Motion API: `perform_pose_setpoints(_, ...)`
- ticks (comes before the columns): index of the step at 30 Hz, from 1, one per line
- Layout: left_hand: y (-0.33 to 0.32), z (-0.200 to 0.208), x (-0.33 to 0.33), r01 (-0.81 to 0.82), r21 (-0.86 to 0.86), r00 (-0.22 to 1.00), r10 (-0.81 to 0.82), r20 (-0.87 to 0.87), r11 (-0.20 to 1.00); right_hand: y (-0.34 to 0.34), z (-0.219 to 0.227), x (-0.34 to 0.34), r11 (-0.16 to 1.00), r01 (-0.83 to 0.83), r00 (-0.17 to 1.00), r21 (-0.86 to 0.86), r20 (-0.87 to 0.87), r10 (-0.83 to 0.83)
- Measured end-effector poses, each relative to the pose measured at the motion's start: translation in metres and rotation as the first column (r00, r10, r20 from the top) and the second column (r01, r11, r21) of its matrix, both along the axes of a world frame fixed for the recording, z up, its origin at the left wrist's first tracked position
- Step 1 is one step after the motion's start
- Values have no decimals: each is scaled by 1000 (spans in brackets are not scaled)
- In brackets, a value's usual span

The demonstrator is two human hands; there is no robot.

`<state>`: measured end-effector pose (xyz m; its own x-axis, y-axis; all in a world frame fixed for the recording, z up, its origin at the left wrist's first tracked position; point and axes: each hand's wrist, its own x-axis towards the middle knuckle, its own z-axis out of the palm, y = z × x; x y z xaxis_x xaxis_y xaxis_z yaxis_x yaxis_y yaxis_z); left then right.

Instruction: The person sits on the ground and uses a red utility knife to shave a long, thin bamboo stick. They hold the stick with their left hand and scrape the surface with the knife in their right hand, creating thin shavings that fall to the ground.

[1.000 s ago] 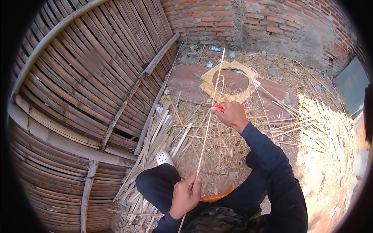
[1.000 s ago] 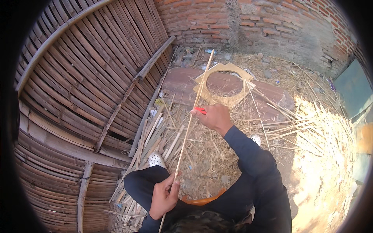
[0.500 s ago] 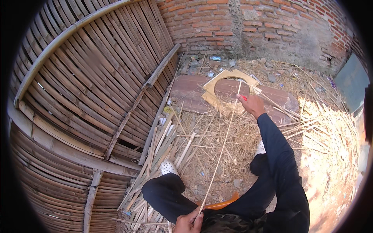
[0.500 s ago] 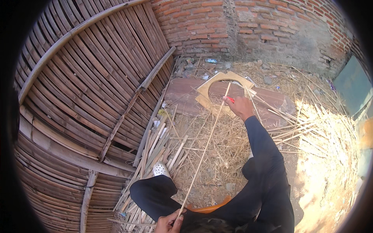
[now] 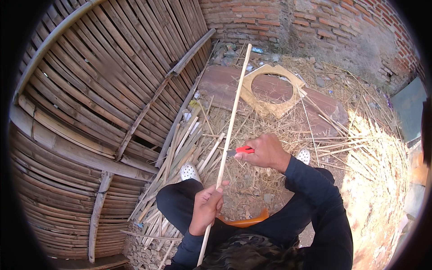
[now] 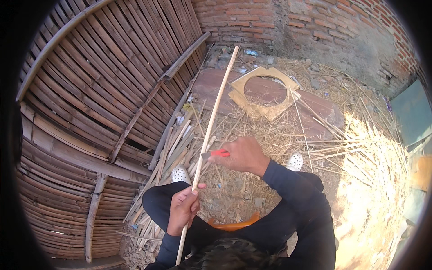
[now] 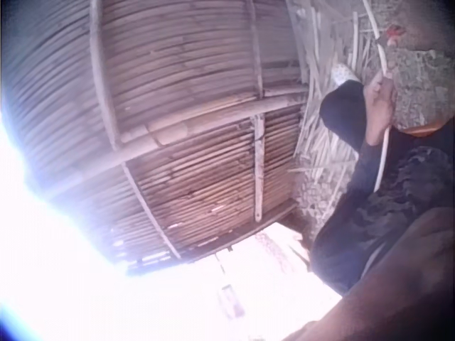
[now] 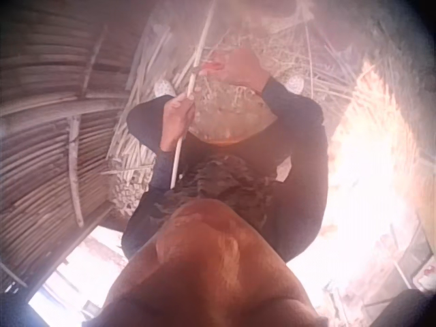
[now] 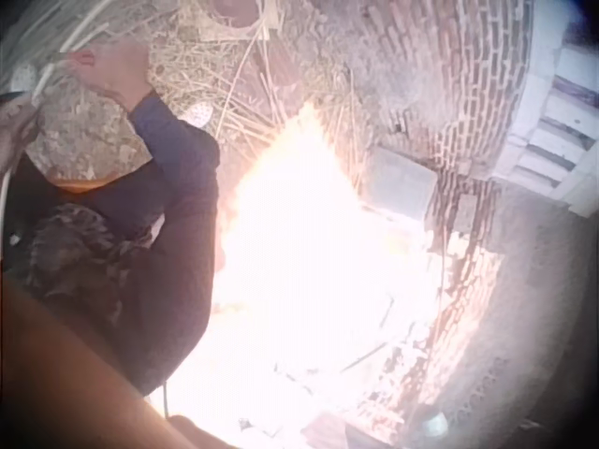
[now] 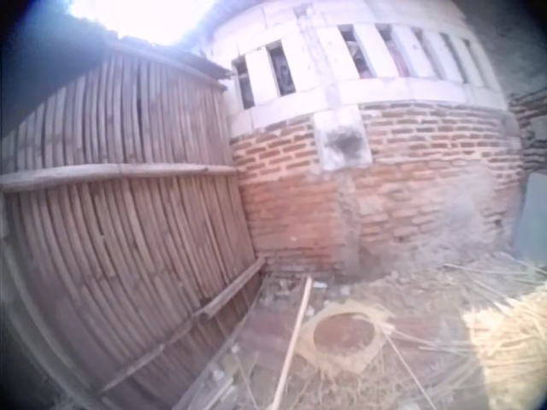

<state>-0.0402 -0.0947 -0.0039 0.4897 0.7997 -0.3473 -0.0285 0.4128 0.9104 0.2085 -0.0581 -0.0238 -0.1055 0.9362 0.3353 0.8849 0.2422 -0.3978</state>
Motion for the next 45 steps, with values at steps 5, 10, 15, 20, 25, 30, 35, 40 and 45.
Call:
perform_pose_setpoints(5,3,12,14,26,122,1000,-24,-18,992,-2,4,-11,996,2,1000,87,-17,0)
perform_pose_setpoints(10,2,19,17,53,161,996,-39,-83,986,-4,4,-13,987,-50,999,155,-14,53)
perform_pose_setpoints(15,2,16,17,66,227,993,-41,-112,972,16,-3,6,974,125,991,188,-66,-115)
perform_pose_setpoints(20,3,18,14,93,338,982,-30,-185,936,-10,-10,-33,956,-143,989,258,6,146)
perform_pose_setpoints(25,7,19,14,76,351,981,-7,-193,933,11,-10,-16,979,-10,1000,201,-12,13)
perform_pose_setpoints(30,-7,21,13,120,326,975,-49,-218,938,46,-7,26,954,249,968,165,-38,-246)
perform_pose_setpoints(35,-7,22,12,84,284,985,-37,-167,955,11,1,-3,985,64,998,162,-16,-62)
perform_pose_setpoints(40,-4,23,7,108,398,961,6,-275,911,9,5,-12,983,8,1000,184,-20,-4)
perform_pose_setpoints(45,0,28,9,139,418,953,-6,-303,898,0,-4,-24,980,-14,997,199,-65,27)
